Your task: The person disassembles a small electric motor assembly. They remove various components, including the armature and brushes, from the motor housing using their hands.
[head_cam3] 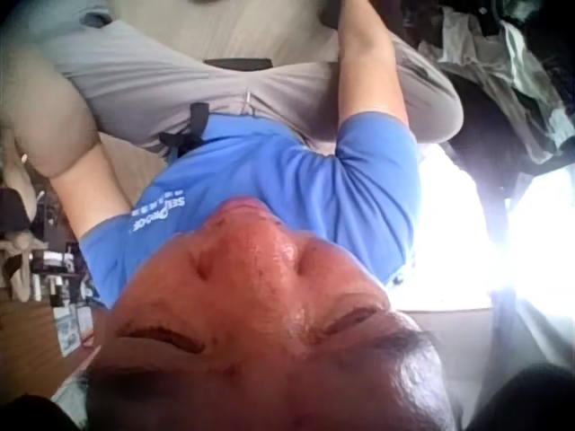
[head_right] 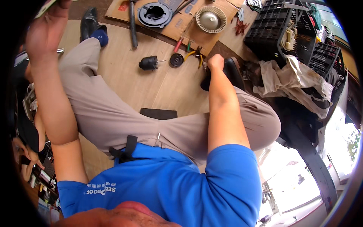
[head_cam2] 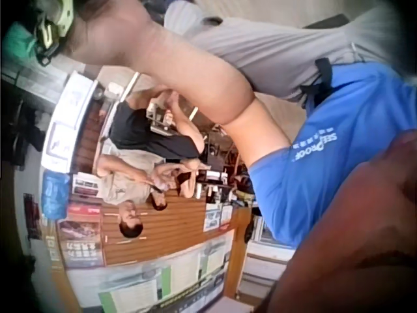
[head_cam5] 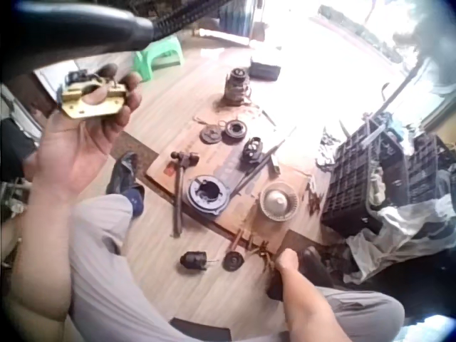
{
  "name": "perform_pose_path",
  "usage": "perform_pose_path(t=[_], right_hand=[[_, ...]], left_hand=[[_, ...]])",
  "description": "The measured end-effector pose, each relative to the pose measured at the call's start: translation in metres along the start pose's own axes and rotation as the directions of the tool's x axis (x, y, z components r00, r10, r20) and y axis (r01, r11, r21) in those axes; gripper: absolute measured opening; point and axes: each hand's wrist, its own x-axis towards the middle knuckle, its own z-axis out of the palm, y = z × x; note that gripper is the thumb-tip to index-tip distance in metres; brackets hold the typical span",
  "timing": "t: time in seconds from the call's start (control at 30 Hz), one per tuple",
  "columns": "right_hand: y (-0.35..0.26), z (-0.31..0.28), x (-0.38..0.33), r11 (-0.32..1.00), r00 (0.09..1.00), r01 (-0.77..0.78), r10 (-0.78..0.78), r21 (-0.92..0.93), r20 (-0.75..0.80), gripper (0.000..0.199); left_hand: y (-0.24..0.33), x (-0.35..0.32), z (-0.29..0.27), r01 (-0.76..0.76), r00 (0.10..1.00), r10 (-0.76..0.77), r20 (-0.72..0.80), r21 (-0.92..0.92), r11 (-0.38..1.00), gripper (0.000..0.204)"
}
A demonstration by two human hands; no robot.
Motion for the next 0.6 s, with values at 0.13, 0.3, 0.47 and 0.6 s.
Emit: perform_pose_path(t=[0.13,0.3,0.47,0.6], right_hand=[[0.002,0.015,-0.013,0.986,0.984,0.139,-0.127,-0.089,0.128,0.029],[-0.017,0.042,-0.001,0.992,0.992,0.121,-0.119,-0.038,0.052,0.023],[-0.014,0.032,-0.011,0.993,0.998,0.056,-0.060,-0.101,-0.030,0.024],[-0.021,0.015,-0.017,1.000,0.998,-0.004,0.005,0.011,-0.061,0.022]], left_hand=[[0.007,0.000,0.010,0.260,0.960,-0.280,-0.007,-0.352,0.899,0.039],[0.025,0.002,-0.015,0.304,0.953,-0.293,0.082,-0.225,0.926,0.040],[0.022,0.006,-0.005,0.283,0.959,-0.263,0.110,-0.264,0.922,0.038],[0.027,0.002,-0.002,0.256,0.966,-0.239,0.099,-0.236,0.937,0.036]])
